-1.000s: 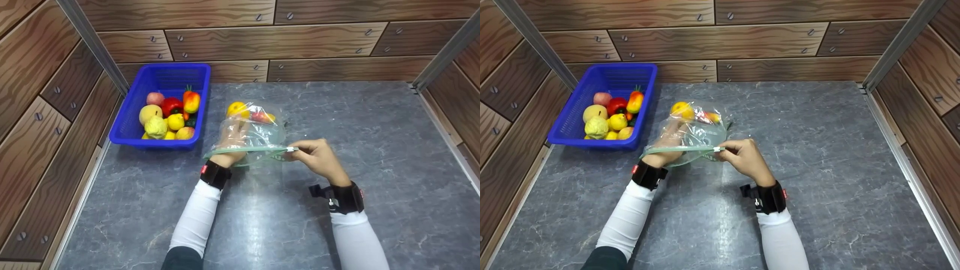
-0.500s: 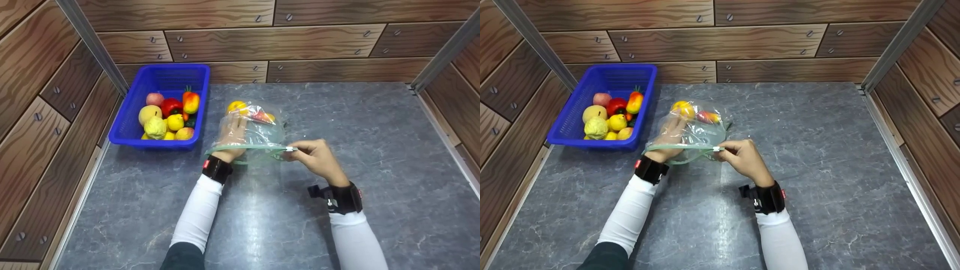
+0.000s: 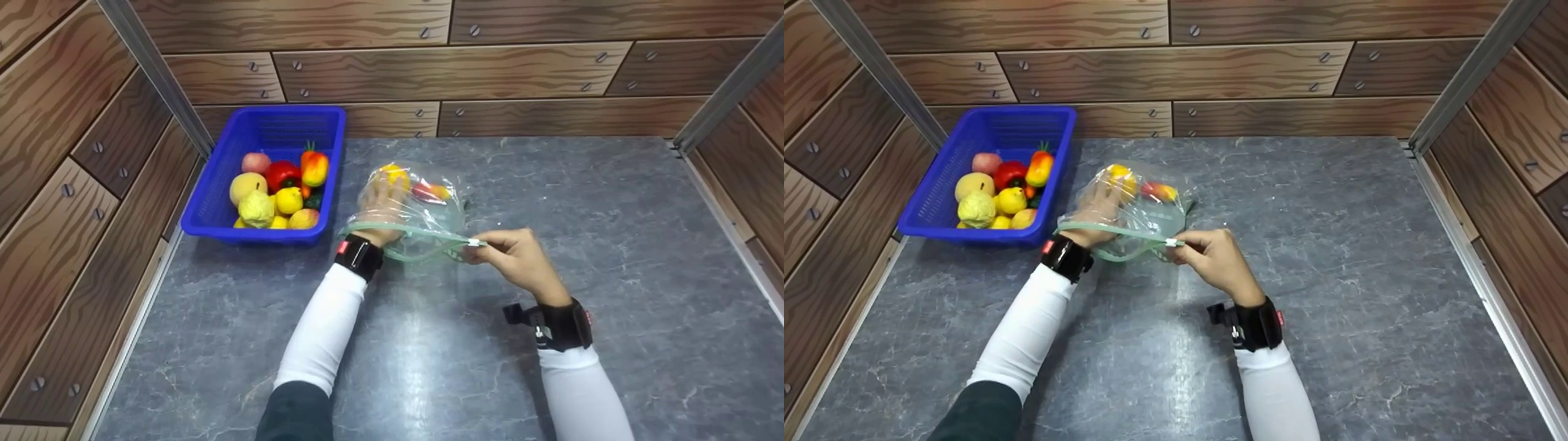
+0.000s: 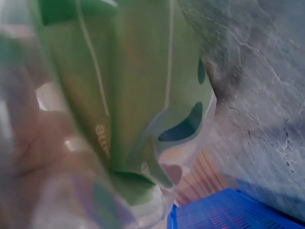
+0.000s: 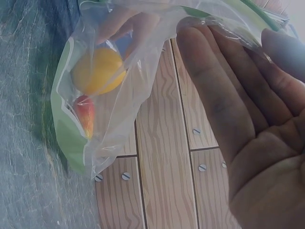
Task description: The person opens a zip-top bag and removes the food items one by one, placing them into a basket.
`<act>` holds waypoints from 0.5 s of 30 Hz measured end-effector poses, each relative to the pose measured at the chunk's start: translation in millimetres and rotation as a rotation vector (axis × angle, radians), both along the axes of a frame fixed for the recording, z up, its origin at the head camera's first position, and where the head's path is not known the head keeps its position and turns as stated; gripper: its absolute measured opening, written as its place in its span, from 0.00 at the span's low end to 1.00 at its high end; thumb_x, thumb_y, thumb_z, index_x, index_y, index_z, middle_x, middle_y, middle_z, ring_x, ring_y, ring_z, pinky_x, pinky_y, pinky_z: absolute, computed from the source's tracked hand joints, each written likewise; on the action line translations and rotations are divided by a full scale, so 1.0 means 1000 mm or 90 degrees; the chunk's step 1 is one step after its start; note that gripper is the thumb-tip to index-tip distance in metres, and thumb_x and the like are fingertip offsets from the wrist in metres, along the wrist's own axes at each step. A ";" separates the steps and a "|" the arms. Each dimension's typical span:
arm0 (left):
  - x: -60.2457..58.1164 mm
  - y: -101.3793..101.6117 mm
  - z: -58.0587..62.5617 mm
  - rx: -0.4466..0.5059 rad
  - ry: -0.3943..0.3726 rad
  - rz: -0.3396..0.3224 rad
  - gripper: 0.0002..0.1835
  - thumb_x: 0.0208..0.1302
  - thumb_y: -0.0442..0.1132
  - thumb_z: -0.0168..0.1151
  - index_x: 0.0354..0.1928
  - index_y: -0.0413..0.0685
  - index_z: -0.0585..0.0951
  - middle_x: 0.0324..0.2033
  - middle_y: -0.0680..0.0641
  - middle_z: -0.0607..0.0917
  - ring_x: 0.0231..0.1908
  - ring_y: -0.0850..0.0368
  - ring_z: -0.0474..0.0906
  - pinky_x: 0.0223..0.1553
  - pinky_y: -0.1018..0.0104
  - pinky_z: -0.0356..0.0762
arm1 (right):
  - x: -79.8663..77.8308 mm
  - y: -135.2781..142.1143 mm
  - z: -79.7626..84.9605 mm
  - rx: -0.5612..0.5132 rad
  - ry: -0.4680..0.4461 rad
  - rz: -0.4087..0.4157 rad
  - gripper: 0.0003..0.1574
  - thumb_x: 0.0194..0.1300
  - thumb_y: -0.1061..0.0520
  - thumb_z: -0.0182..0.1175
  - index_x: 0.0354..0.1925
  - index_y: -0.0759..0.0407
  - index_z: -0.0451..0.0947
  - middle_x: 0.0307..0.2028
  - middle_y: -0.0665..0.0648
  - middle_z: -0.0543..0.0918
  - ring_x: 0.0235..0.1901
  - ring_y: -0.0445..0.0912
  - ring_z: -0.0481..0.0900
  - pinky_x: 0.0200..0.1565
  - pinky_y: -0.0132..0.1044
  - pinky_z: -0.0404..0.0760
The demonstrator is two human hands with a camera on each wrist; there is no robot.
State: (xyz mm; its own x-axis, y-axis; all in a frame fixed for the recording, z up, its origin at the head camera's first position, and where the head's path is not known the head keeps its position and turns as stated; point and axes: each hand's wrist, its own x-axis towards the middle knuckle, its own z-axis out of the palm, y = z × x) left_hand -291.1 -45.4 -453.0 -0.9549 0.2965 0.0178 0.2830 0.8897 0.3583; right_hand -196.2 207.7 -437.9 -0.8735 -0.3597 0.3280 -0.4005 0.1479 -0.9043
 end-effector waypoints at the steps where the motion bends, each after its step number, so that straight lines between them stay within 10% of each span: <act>1: -0.001 0.001 0.001 -0.001 -0.011 0.007 0.44 0.66 0.40 0.60 0.81 0.43 0.53 0.79 0.29 0.50 0.77 0.25 0.46 0.76 0.33 0.44 | 0.000 0.000 0.000 -0.001 0.000 0.000 0.07 0.67 0.74 0.61 0.40 0.77 0.85 0.34 0.72 0.88 0.33 0.41 0.90 0.40 0.38 0.89; 8: -0.005 0.008 0.006 -0.010 -0.046 0.036 0.46 0.68 0.43 0.61 0.82 0.45 0.50 0.80 0.33 0.50 0.77 0.25 0.46 0.73 0.28 0.48 | 0.000 0.000 -0.001 -0.005 0.003 -0.005 0.06 0.67 0.74 0.62 0.40 0.78 0.85 0.34 0.73 0.88 0.33 0.41 0.90 0.39 0.38 0.89; 15: -0.012 0.016 0.006 -0.050 0.044 0.087 0.30 0.74 0.41 0.56 0.75 0.43 0.66 0.70 0.37 0.69 0.69 0.33 0.65 0.67 0.35 0.68 | 0.000 0.001 0.000 -0.013 0.006 -0.007 0.06 0.66 0.75 0.62 0.39 0.78 0.85 0.33 0.72 0.87 0.33 0.41 0.90 0.39 0.38 0.89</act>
